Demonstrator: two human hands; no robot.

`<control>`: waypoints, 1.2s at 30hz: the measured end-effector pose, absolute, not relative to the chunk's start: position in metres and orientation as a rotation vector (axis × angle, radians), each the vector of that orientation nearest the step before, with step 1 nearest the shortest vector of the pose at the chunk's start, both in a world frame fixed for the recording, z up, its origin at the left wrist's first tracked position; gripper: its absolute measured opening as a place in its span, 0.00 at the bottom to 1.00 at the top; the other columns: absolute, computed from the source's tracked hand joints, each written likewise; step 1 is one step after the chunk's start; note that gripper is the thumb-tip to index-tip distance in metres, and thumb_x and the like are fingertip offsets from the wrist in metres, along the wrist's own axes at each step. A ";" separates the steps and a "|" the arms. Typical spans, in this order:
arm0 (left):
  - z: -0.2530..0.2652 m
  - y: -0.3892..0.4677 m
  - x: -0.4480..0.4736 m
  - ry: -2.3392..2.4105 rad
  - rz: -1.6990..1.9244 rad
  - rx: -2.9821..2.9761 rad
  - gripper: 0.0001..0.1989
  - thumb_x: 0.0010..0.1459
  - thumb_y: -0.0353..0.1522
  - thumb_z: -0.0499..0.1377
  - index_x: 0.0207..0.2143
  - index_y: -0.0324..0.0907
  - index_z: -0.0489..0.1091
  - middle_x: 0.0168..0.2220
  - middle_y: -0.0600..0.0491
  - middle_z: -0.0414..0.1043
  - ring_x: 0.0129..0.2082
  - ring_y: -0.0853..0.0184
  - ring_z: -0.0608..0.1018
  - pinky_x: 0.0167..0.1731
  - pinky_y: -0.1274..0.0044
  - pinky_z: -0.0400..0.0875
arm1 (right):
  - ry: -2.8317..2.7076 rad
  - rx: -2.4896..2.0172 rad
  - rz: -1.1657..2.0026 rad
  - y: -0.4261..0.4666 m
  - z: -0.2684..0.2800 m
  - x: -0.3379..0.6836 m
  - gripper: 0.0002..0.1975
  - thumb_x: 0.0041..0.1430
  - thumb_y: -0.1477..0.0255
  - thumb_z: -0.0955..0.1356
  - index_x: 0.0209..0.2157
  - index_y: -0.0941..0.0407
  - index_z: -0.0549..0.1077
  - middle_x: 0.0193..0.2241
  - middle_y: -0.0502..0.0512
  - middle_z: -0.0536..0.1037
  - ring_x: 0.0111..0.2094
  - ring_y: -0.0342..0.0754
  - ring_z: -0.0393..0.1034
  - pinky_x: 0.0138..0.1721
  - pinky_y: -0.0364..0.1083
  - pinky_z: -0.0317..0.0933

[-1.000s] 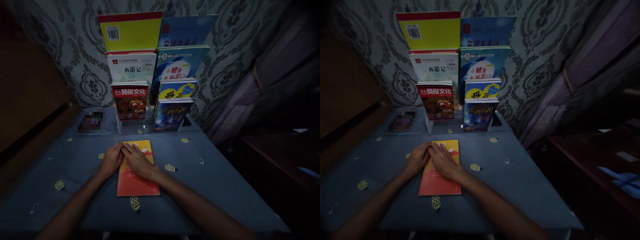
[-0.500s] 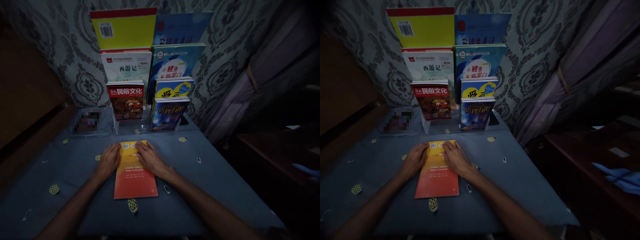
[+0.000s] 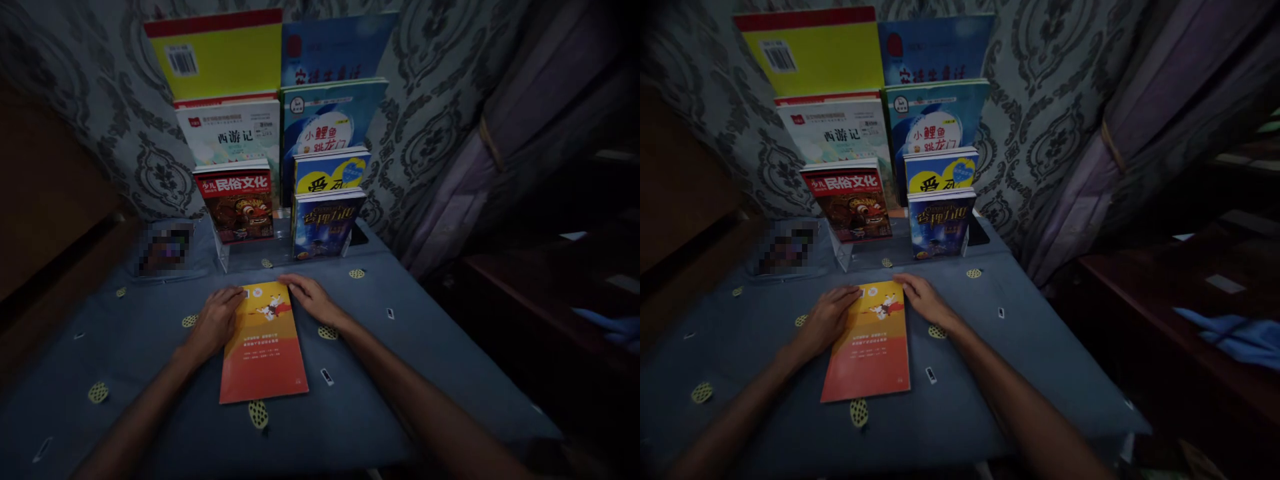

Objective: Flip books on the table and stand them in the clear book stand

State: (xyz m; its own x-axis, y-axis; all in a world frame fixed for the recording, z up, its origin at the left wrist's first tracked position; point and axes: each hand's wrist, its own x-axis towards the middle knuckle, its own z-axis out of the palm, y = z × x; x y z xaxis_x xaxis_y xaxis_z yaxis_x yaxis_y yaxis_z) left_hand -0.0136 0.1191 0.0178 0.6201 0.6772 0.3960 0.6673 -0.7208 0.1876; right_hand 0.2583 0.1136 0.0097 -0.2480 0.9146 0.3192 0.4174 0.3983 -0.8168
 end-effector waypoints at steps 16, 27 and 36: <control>0.026 0.141 0.062 0.870 0.543 2.826 0.25 0.59 0.22 0.49 0.57 0.44 0.69 0.51 0.46 0.71 0.49 0.58 0.72 0.53 0.64 0.68 | -1.715 -1.045 0.882 0.121 0.006 0.260 0.20 0.65 0.77 0.59 0.54 0.56 0.72 0.49 0.57 0.80 0.53 0.49 0.73 0.57 0.54 0.64; 0.025 0.138 0.061 0.852 0.591 2.820 0.26 0.58 0.22 0.49 0.57 0.43 0.69 0.53 0.46 0.71 0.52 0.58 0.72 0.54 0.64 0.68 | -1.712 -1.012 0.830 0.121 0.006 0.259 0.20 0.62 0.79 0.60 0.51 0.54 0.75 0.47 0.55 0.81 0.52 0.48 0.74 0.56 0.53 0.64; 0.020 0.141 0.058 0.774 0.648 2.832 0.26 0.62 0.23 0.48 0.60 0.45 0.66 0.56 0.46 0.71 0.57 0.58 0.70 0.55 0.62 0.67 | -1.378 -1.078 0.998 0.135 -0.008 0.254 0.16 0.59 0.79 0.62 0.46 0.57 0.75 0.41 0.57 0.83 0.46 0.50 0.77 0.50 0.52 0.70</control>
